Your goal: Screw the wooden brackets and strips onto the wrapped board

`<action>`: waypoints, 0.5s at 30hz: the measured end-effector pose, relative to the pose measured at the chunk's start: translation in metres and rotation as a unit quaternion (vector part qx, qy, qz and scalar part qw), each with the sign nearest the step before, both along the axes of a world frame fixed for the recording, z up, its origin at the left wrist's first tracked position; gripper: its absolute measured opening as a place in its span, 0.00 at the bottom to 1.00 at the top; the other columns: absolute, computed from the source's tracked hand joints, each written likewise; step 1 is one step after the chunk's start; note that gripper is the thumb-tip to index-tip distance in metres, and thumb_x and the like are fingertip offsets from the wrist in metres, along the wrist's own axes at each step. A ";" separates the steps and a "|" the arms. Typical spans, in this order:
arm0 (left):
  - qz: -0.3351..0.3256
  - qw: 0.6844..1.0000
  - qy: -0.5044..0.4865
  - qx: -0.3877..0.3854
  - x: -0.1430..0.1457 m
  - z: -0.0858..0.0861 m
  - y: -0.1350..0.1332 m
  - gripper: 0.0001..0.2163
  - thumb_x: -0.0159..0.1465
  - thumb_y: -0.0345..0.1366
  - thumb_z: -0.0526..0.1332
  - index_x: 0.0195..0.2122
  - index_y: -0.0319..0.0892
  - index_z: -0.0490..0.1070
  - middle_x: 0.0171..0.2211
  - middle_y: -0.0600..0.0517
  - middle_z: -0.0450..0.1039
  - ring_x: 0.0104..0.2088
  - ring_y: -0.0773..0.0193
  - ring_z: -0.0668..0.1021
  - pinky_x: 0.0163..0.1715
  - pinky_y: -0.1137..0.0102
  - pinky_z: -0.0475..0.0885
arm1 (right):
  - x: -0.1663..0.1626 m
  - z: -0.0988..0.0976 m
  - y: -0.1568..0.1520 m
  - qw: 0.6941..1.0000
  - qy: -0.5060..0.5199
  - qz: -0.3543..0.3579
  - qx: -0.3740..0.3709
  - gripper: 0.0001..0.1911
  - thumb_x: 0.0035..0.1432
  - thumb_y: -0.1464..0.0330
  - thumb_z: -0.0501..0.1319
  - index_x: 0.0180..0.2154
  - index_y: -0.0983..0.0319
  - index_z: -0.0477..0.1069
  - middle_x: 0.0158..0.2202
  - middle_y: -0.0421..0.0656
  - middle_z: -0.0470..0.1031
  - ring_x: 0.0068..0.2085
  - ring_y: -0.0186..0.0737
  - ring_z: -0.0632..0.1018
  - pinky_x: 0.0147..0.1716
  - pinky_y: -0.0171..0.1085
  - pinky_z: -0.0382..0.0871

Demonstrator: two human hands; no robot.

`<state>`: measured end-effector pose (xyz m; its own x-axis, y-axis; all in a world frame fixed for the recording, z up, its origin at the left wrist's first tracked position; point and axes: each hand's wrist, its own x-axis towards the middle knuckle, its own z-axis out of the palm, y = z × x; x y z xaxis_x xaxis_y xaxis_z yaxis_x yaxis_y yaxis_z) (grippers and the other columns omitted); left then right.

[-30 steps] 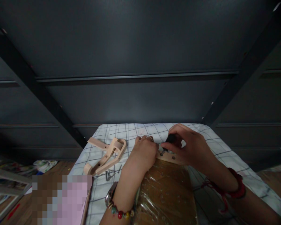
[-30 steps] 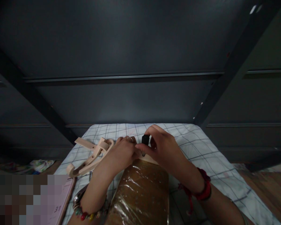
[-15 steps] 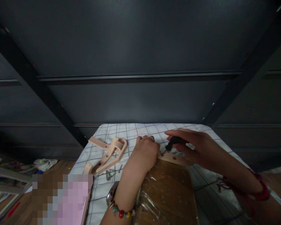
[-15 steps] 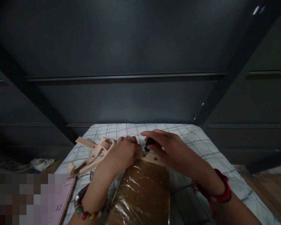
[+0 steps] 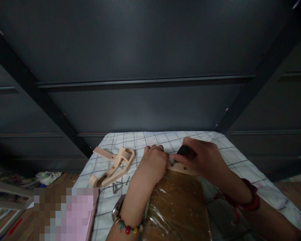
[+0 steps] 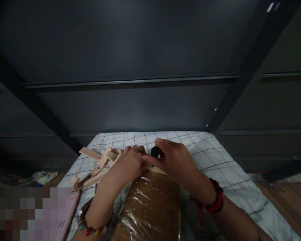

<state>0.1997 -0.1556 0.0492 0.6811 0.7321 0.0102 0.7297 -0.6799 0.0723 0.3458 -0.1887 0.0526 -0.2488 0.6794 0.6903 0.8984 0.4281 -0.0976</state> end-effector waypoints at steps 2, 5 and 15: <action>-0.003 1.000 0.003 0.002 0.000 0.000 0.000 0.11 0.56 0.26 0.51 0.33 0.37 0.73 0.34 0.44 0.70 0.39 0.54 0.70 0.39 0.59 0.63 | 0.000 -0.002 0.000 1.000 -0.004 -0.014 0.007 0.20 0.54 0.53 0.52 0.19 0.60 0.55 0.12 0.35 0.61 0.14 0.29 0.63 0.14 0.30 0.53; -0.008 1.000 0.005 0.007 0.000 0.000 0.000 0.11 0.56 0.27 0.51 0.34 0.37 0.73 0.34 0.43 0.70 0.39 0.53 0.70 0.39 0.59 0.63 | 0.001 -0.003 0.000 0.999 -0.016 -0.037 0.000 0.19 0.52 0.54 0.54 0.20 0.60 0.57 0.13 0.35 0.61 0.15 0.30 0.63 0.15 0.31 0.54; -0.008 1.000 -0.001 -0.001 -0.002 0.003 -0.001 0.12 0.56 0.26 0.50 0.33 0.37 0.73 0.34 0.42 0.71 0.39 0.52 0.70 0.38 0.59 0.63 | 0.011 0.003 -0.002 0.988 0.000 0.138 -0.066 0.10 0.58 0.70 0.52 0.43 0.61 0.62 0.38 0.46 0.70 0.36 0.36 0.73 0.31 0.34 0.69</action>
<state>0.1980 -0.1568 0.0519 0.6928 0.7210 0.0107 0.7185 -0.6915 0.0745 0.3568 -0.1908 0.0560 -0.4370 0.6699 0.6002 0.7490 0.6405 -0.1695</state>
